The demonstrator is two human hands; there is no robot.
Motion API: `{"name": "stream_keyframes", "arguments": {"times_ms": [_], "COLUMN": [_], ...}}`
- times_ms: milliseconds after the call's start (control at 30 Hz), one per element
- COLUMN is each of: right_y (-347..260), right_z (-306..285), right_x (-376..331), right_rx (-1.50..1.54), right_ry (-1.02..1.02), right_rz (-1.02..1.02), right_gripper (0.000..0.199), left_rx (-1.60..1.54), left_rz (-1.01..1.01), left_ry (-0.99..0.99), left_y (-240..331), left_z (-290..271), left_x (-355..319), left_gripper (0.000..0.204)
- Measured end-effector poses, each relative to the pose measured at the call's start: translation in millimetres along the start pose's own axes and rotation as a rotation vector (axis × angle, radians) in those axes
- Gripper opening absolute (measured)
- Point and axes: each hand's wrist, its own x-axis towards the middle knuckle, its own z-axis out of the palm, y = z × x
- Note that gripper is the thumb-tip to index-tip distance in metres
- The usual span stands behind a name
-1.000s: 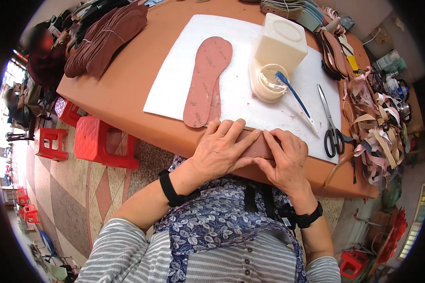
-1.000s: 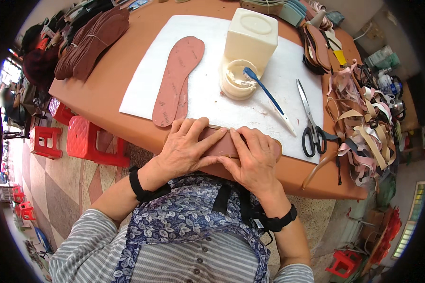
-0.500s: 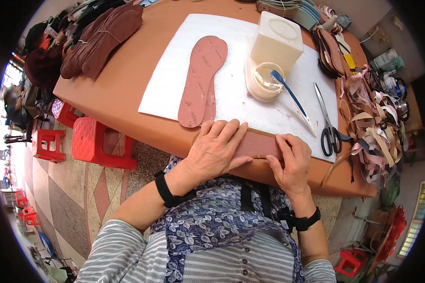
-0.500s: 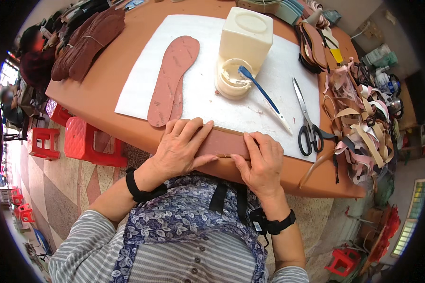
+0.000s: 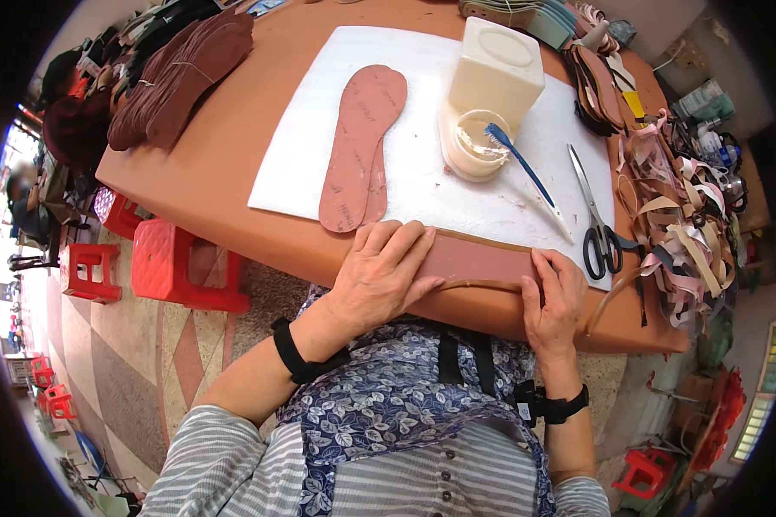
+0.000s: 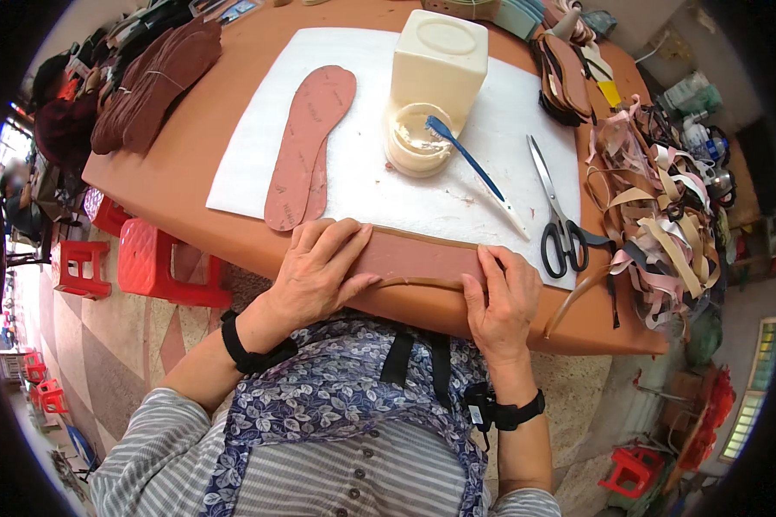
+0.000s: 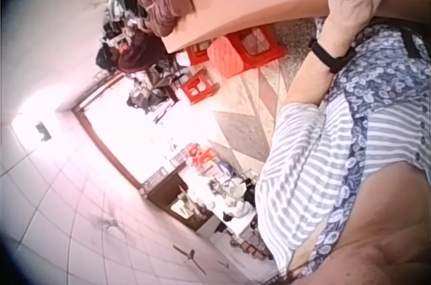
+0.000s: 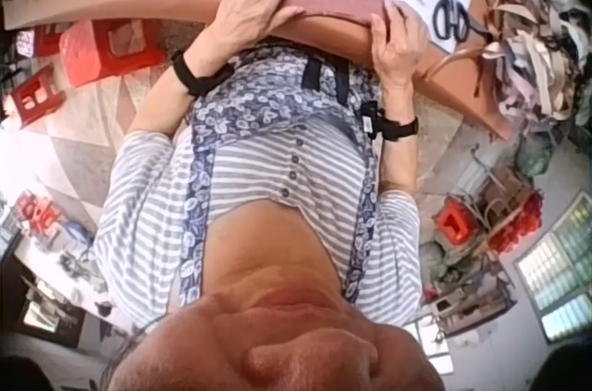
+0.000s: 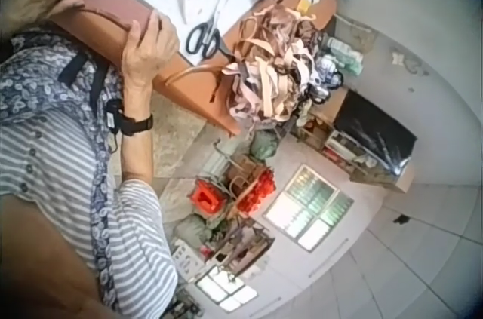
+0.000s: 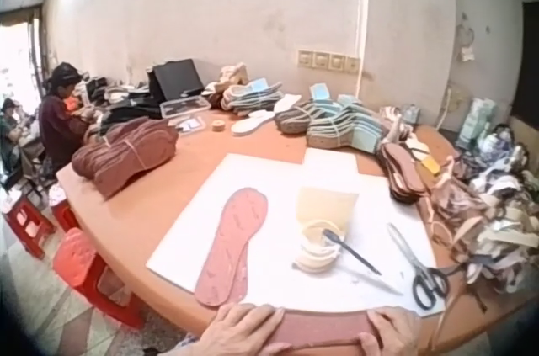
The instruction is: Applying adhesive and wrapping a leather strip around the edge of a shoe insole.
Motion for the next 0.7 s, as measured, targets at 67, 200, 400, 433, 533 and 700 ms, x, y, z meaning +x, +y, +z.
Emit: {"name": "stream_keyframes", "arguments": {"times_ms": [67, 200, 400, 433, 533, 700], "right_y": [0.7, 2.1, 6.9, 7.9, 10.3, 8.6], "right_z": [1.3, 3.1, 2.9, 3.2, 4.3, 2.9], "right_x": [-0.8, -4.6, -12.9, -13.8, -15.6, -14.8], "right_rx": [-0.005, 0.016, 0.081, 0.102, 0.133, 0.131], "right_ry": [0.009, 0.021, 0.039, 0.051, 0.058, 0.063], "right_rz": [0.008, 0.033, 0.115, 0.144, 0.168, 0.126], "right_gripper": [0.036, 0.034, 0.04, 0.042, 0.047, 0.056], "left_rx": [-0.036, -0.024, -0.202, -0.203, -0.187, -0.125], "left_rz": [-0.015, 0.005, -0.025, -0.043, -0.093, -0.13], "left_ry": [0.023, 0.042, 0.056, 0.08, 0.077, -0.031], "left_y": [-0.7, -2.8, -14.1, -15.5, -16.9, -13.7], "left_z": [0.2, 1.3, -12.6, -17.0, -29.8, -39.5], "left_x": [-1.6, -4.3, -12.9, -15.4, -23.4, -39.5], "left_gripper": [0.058, 0.055, 0.055, 0.056, 0.063, 0.072]}}
